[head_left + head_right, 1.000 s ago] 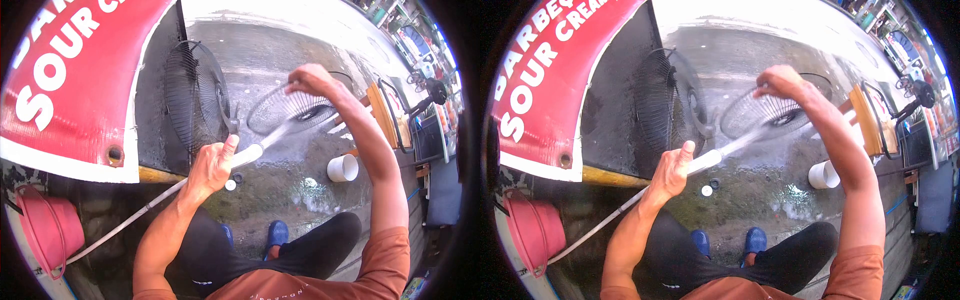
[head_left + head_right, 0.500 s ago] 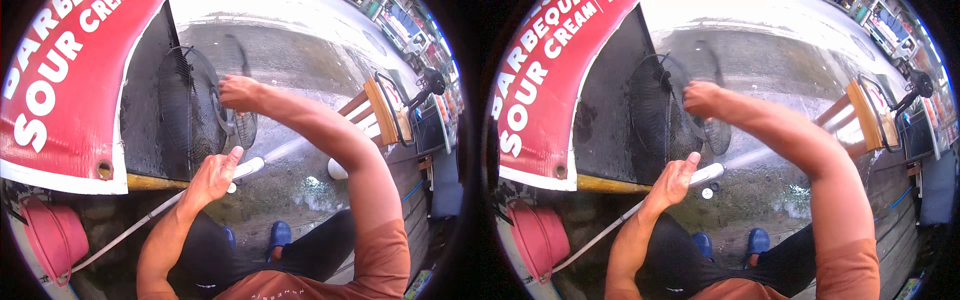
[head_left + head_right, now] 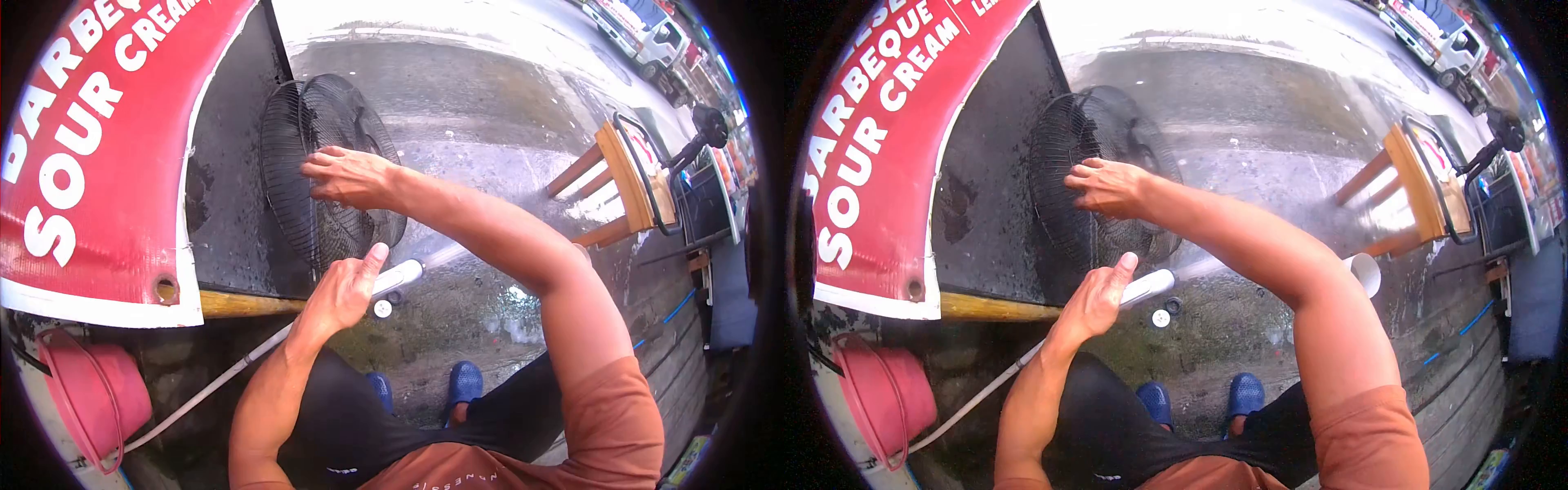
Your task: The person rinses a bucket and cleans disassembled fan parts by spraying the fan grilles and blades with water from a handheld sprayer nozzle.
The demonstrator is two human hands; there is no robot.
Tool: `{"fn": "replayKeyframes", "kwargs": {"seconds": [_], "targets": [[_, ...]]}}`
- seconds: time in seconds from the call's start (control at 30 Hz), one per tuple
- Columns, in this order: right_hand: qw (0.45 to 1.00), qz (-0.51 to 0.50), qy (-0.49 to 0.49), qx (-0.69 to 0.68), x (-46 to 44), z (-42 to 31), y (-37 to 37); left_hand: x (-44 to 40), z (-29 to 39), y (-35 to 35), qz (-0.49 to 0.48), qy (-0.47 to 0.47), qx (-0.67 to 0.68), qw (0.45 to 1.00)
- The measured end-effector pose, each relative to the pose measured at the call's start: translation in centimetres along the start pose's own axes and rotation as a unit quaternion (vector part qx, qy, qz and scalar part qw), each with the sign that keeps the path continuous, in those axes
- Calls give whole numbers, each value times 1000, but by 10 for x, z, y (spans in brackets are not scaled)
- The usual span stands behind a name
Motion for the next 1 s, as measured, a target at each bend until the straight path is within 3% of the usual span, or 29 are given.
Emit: {"fn": "replayKeyframes", "kwargs": {"seconds": [0.13, 0.2, 0.23, 0.27, 0.33, 0.4, 0.43, 0.5, 0.6, 0.63, 0.77, 0.83, 0.9, 0.97, 1.0], "targets": [[985, 66, 78, -141, 31, 9, -14, -6, -15, 0, 33, -8, -1, 999], [949, 159, 204, -180, 65, 20, -17, -6, -18, -2, 63, -18, -11, 998], [905, 174, 330, -202, 87, 21, -12, -6, -18, -4, 78, -22, -22, 996], [849, 196, 437, -223, 112, 24, 7, -8, -17, -5, 94, -25, -32, 995], [658, 66, 621, -420, 164, 22, 48, -11, -13, -4, 123, -26, -54, 991], [418, 177, 628, -632, 190, -10, 107, -15, -11, 0, 130, -30, -73, 988], [333, 204, 577, -717, 190, -26, 116, -18, -12, 3, 122, -33, -81, 989], [210, 343, 537, -741, 187, -45, 126, -23, -12, 8, 118, -33, -97, 988], [277, 442, 603, -604, 185, -69, 127, -28, -15, 15, 130, -27, -123, 983], [301, 422, 620, -590, 175, -85, 110, -31, -17, 17, 134, -27, -130, 982], [189, 412, 594, -665, 134, -155, 69, -41, -17, 25, 102, -56, -142, 983], [132, 472, 520, -699, 110, -187, 47, -46, -21, 30, 53, -75, -131, 987], [272, 504, 481, -664, 93, -211, 51, -56, -32, 35, 8, -54, -113, 992], [266, 494, 528, -637, 88, -215, 46, -70, -63, 45, -35, 4, -88, 996], [255, 478, 559, -628, 91, -215, 47, -75, -65, 51, -67, -50, -43, 996]]}}
Point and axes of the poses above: each hand's wrist, its own x-axis away from the middle knuckle, its own y-axis out of the palm, z = x × y, the point moved 3 cm from there along -x, towards the middle knuckle, and after that the axes turned 7 degrees about -z, right-handed, at the moved point
